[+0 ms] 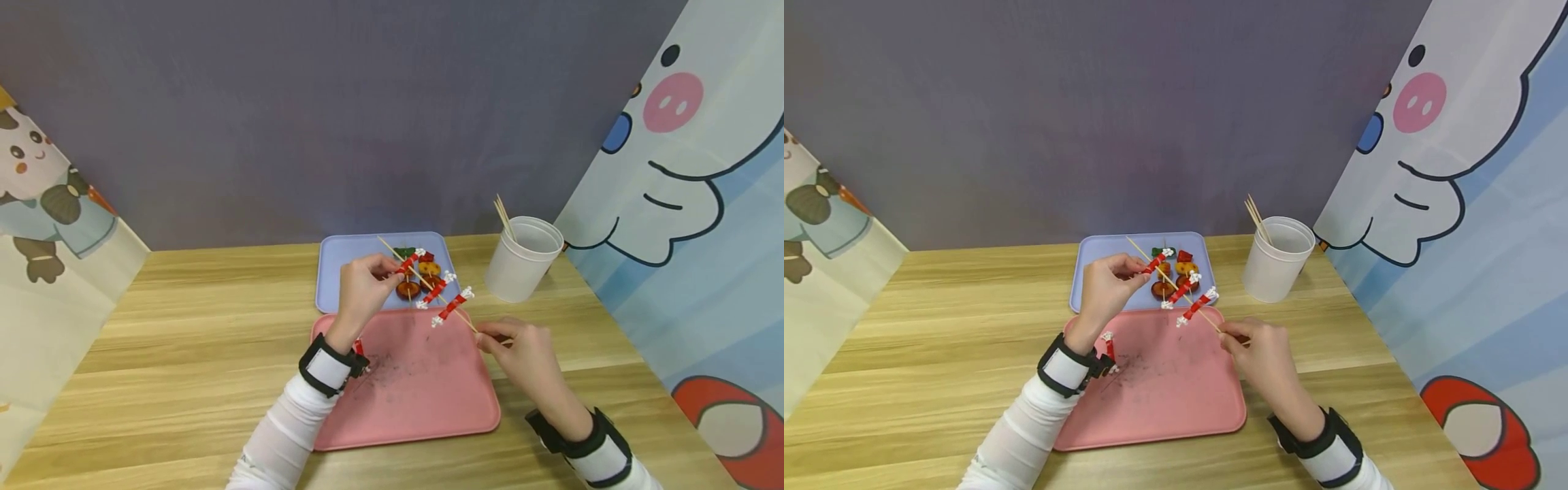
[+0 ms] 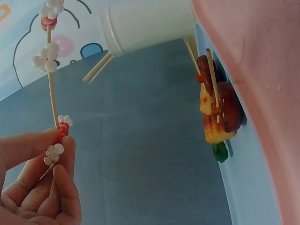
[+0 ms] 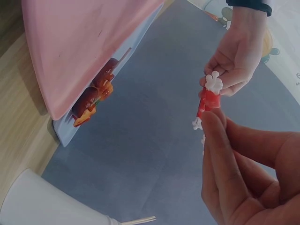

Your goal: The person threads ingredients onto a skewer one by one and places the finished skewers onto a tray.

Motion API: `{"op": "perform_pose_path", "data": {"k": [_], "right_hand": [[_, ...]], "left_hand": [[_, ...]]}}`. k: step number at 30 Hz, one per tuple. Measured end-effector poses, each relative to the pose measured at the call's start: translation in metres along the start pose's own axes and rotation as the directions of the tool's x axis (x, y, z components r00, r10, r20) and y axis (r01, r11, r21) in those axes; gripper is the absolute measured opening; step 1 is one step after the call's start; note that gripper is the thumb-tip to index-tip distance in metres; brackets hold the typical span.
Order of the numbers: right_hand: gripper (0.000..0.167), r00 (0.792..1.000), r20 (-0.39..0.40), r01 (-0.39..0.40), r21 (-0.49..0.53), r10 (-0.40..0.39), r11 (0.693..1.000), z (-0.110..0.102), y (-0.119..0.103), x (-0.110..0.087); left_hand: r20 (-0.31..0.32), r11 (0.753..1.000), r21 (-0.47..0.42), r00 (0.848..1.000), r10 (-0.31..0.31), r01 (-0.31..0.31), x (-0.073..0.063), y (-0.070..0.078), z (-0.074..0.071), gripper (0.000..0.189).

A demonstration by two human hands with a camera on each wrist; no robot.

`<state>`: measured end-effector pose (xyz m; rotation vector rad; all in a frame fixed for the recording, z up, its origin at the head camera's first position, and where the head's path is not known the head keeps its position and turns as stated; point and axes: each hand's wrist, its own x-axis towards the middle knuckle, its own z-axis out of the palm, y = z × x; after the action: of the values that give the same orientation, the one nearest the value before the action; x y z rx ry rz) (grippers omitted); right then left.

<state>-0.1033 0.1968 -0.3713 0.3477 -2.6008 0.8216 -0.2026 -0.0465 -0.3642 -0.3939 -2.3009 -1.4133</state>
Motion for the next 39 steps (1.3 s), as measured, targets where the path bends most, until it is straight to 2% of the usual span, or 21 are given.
{"op": "perform_pose_path", "data": {"k": [6,13,22,29,33,39], "right_hand": [[0.013,1.0,0.006,-0.016,-0.003,0.016,1.0,0.001,0.002,0.0],[0.012,1.0,0.021,-0.011,0.002,0.011,1.0,0.005,0.004,0.001],[0.013,1.0,0.016,0.007,0.017,-0.007,1.0,0.007,0.007,-0.002],[0.011,1.0,0.026,0.005,0.014,-0.006,1.0,0.007,0.005,-0.001],[0.011,1.0,0.027,0.008,0.023,-0.009,1.0,0.008,0.005,0.0],[0.011,1.0,0.026,0.006,0.037,-0.007,0.999,0.009,0.005,-0.002]], "left_hand": [[0.004,1.0,0.012,1.0,0.001,-0.001,-0.001,-0.001,0.002,0.006],[0.099,0.999,-0.037,0.995,-0.022,0.025,-0.004,0.002,0.006,0.009],[0.101,0.999,-0.03,0.995,-0.023,0.026,-0.006,0.002,0.011,0.01],[0.149,0.998,-0.061,0.989,-0.007,0.017,-0.008,0.003,0.016,0.008],[0.138,0.997,-0.068,0.99,-0.018,0.027,-0.008,0.002,0.016,0.011],[0.158,0.995,-0.089,0.987,-0.028,0.042,-0.007,0.002,0.014,0.01]]}}
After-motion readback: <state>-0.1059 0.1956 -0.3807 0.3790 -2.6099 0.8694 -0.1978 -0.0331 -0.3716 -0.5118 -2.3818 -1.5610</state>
